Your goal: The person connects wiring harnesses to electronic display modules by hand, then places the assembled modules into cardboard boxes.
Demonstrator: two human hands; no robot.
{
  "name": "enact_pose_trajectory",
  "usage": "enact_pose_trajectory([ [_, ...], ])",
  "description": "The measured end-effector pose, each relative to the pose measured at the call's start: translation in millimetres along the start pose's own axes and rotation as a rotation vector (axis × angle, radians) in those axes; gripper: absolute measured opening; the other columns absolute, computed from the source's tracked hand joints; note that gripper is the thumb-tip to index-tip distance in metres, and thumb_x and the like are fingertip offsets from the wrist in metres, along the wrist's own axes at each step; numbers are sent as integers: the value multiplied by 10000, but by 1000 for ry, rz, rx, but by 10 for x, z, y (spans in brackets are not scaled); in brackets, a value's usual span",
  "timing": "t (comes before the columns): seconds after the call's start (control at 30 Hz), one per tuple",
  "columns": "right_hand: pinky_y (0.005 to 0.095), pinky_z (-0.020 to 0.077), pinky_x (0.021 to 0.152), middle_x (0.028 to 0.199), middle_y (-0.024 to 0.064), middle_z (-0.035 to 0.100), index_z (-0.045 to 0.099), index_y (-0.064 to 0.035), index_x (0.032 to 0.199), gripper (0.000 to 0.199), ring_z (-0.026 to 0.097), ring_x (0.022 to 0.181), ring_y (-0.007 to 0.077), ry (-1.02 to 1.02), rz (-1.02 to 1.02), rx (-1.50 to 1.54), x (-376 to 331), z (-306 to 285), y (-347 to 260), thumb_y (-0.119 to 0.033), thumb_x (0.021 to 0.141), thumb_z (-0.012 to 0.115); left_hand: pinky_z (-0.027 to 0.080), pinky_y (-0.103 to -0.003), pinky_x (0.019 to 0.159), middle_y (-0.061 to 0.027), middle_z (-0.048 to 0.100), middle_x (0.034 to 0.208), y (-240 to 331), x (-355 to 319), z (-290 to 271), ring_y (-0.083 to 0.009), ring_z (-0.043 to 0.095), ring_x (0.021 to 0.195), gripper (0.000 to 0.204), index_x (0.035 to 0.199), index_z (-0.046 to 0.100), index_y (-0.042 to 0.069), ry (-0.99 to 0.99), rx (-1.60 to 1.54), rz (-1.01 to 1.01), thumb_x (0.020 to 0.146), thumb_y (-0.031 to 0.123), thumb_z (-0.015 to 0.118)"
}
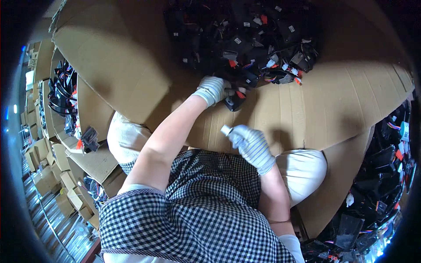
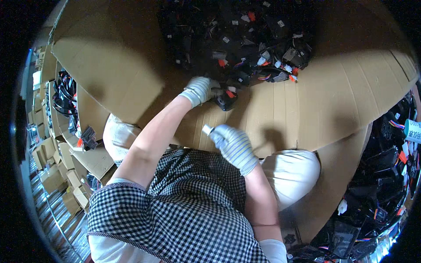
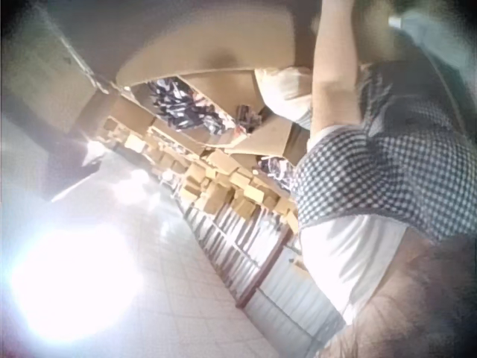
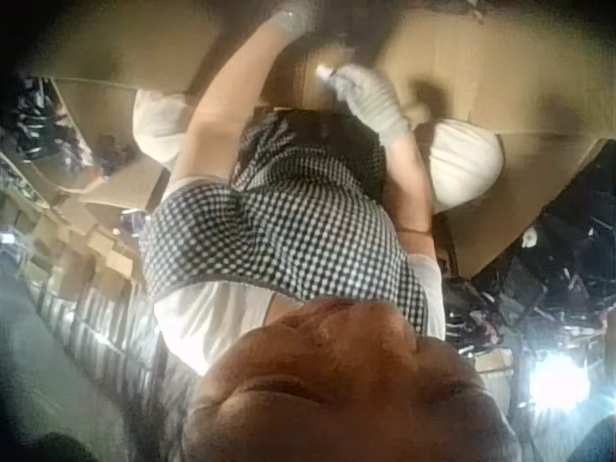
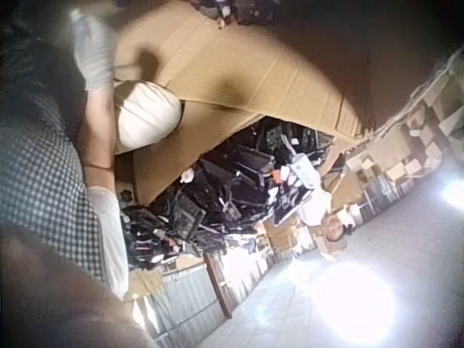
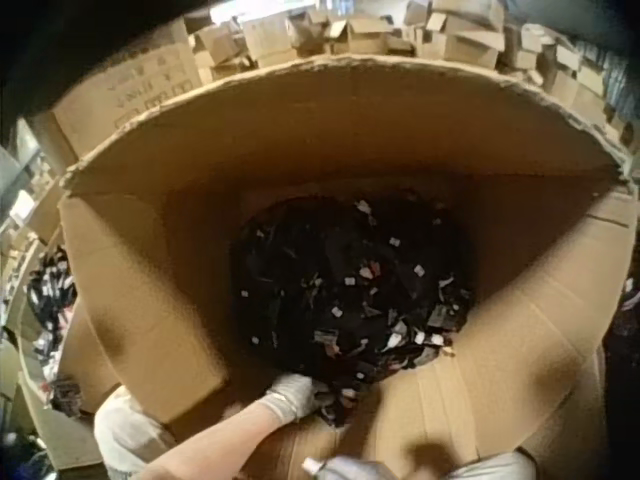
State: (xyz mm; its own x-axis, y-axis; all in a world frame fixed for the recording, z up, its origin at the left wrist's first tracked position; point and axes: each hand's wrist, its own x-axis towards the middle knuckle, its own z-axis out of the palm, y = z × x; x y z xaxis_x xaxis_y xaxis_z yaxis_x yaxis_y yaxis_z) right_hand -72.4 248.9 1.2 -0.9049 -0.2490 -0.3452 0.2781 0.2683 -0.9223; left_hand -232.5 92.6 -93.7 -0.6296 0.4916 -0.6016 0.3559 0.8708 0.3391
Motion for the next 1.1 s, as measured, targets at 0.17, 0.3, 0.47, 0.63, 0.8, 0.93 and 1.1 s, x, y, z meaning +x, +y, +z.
enact_pose_trajectory([
  [0.17,183,386,447,647,22,569,584,-35,912,171,492,496,47,349,171,716,-57,-48,-50,-197,871,551,478,-333,712,-110,641,866,319,-889,-225,-251,619,764,263,1011,613,75,179,-469,107,855,280,562],
  [0.3,166,296,412,600,-25,507,598,-42,915,227,401,471,11,305,187,663,-140,-78,-194,-263,870,571,456,-293,792,-63,629,947,475,-1572,-142,-161,562,835,279,1100,556,23,382,-833,180,884,199,547],
  [0.47,211,340,469,554,-9,491,641,-42,856,231,404,497,38,195,125,380,-217,-10,-252,-263,866,576,441,-244,815,-64,627,995,524,-2054,66,-121,563,912,322,1121,582,35,435,-996,127,843,194,610],
  [0.63,352,449,566,661,133,582,633,-43,891,273,583,605,265,126,-256,-308,-263,138,-153,-301,851,552,456,-222,709,-28,624,899,475,-2236,262,-74,544,785,271,1057,621,22,383,-1174,-33,834,176,629],
  [0.8,359,472,658,798,130,632,651,-93,903,274,610,725,300,-262,-246,-359,-369,194,-111,-332,846,531,471,-267,740,-76,652,856,458,-2450,440,-130,600,807,231,961,650,13,342,-1050,-8,840,207,611],
  [0.93,332,470,665,778,121,638,652,-92,930,266,617,728,276,-358,-149,-49,-428,276,-97,-318,851,534,480,-279,705,-101,665,840,463,-2598,556,-161,621,745,291,936,668,40,198,-947,-65,816,302,630],
  [1.1,333,461,624,730,97,633,656,-113,919,248,602,661,259,-560,-91,-154,-315,330,52,-321,845,543,479,-284,691,-90,659,809,376,-2683,765,-147,600,717,305,957,661,52,39,-931,-49,830,325,615],
])
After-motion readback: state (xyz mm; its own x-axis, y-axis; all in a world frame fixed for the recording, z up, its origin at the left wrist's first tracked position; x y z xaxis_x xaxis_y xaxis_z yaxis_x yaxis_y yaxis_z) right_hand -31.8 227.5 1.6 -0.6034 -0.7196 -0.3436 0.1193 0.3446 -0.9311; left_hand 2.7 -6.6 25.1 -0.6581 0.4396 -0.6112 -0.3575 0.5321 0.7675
